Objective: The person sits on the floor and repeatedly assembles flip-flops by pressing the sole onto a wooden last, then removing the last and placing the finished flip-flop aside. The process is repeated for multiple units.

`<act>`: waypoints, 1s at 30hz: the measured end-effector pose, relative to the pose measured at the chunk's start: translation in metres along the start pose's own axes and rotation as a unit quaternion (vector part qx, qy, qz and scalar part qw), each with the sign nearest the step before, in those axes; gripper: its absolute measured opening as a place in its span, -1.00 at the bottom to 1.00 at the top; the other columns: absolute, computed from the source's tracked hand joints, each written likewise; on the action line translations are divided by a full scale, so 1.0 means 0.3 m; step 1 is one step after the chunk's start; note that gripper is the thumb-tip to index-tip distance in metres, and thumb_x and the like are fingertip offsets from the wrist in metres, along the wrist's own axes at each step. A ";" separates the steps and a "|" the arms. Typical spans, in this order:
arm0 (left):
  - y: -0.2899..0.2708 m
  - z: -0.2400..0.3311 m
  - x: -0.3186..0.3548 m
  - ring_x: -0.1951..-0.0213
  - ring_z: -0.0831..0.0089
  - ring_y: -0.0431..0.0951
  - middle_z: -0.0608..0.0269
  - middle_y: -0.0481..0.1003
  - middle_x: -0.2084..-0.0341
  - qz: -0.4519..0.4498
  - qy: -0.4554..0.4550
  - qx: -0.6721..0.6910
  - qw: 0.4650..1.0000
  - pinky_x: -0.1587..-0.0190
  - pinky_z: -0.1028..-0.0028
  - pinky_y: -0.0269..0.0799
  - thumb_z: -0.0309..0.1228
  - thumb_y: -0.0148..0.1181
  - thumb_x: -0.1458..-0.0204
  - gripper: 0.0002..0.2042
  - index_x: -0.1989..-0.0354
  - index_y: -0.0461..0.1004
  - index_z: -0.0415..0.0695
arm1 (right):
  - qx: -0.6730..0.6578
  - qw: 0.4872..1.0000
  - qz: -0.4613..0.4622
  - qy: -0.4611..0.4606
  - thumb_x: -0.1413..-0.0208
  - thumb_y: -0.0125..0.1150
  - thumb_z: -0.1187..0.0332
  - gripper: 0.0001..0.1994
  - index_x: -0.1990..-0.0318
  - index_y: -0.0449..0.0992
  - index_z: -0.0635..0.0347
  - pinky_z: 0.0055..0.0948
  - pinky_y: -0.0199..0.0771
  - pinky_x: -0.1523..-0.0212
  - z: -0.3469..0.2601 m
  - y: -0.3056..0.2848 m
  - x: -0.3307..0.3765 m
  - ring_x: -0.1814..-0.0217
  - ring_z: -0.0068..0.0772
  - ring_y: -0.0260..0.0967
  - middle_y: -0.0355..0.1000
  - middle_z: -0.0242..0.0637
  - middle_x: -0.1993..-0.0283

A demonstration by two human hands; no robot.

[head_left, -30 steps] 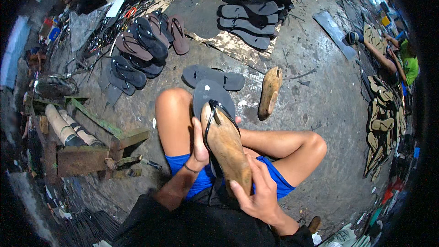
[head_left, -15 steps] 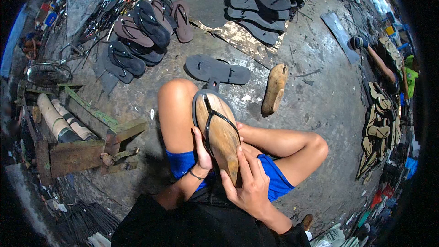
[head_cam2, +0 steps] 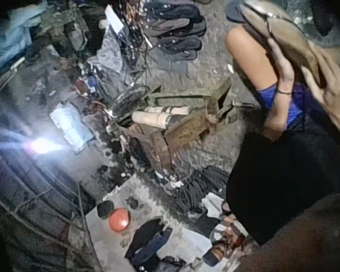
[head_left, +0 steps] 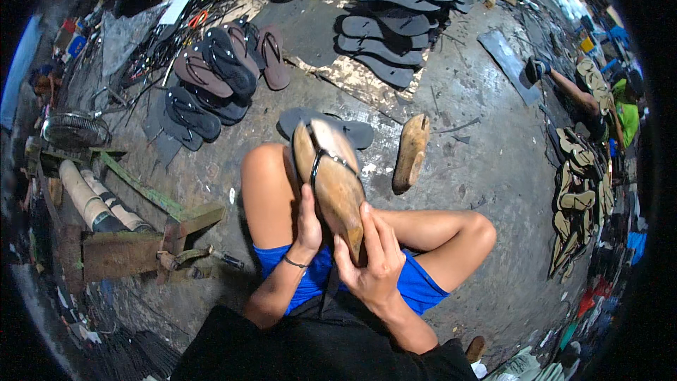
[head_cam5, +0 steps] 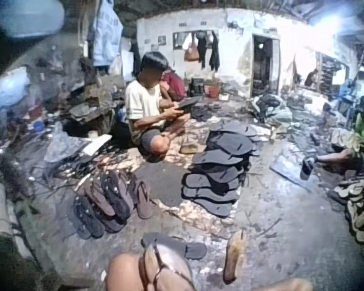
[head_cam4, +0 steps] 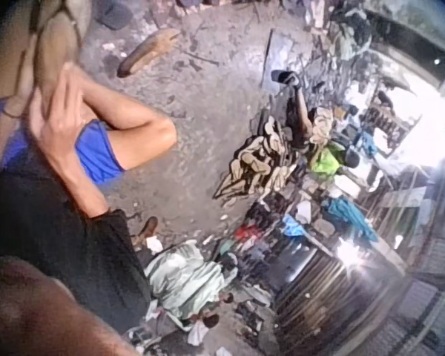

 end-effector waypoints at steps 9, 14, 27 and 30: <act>0.141 0.122 0.033 -0.19 0.27 0.37 0.07 0.30 -0.15 -0.209 -0.015 -0.004 0.978 -0.26 0.30 0.29 0.18 0.45 0.25 0.09 -0.36 0.01 -0.25 | -0.127 0.991 0.024 0.034 0.05 0.40 0.29 -0.57 0.00 0.56 0.28 -0.21 0.41 0.09 0.125 -0.079 -0.160 0.12 -0.08 0.41 0.43 -0.07 0.16; 0.184 0.171 0.094 -0.12 0.26 0.45 0.07 0.40 -0.11 -0.153 -0.030 0.076 0.985 -0.19 0.26 0.40 0.33 0.26 0.14 0.00 -0.29 0.19 -0.26 | -0.268 0.956 -0.121 -0.015 0.14 0.49 0.13 -0.16 -0.28 0.28 0.36 -0.21 0.34 -0.18 0.131 -0.214 -0.149 -0.13 0.02 0.38 0.41 0.06 -0.07; 0.093 0.204 0.194 -0.20 0.22 0.39 0.03 0.34 -0.17 -0.132 -0.070 0.064 0.987 -0.26 0.23 0.31 0.22 0.24 0.00 -0.05 -0.35 0.05 -0.28 | -0.372 0.908 -0.150 0.121 -0.04 0.45 0.16 -0.26 -0.26 0.27 0.44 -0.31 0.19 -0.33 0.105 -0.164 0.075 -0.33 -0.22 0.28 0.34 -0.01 -0.28; -0.005 0.148 0.342 -0.22 0.20 0.37 0.01 0.30 -0.21 -0.152 -0.092 -0.044 0.983 -0.27 0.22 0.30 0.22 0.30 0.06 0.02 -0.37 -0.01 -0.29 | -0.503 0.741 -0.250 0.368 -0.38 -0.01 0.14 -0.53 -0.23 0.32 0.38 -0.39 0.22 -0.26 0.149 -0.125 0.223 -0.21 -0.43 0.29 0.37 -0.19 -0.18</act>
Point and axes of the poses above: each hand's wrist, its own x-axis away from the middle knuckle, its own y-axis out of the palm, z = x × y, the point moved 1 cm from there along -x, towards the middle knuckle
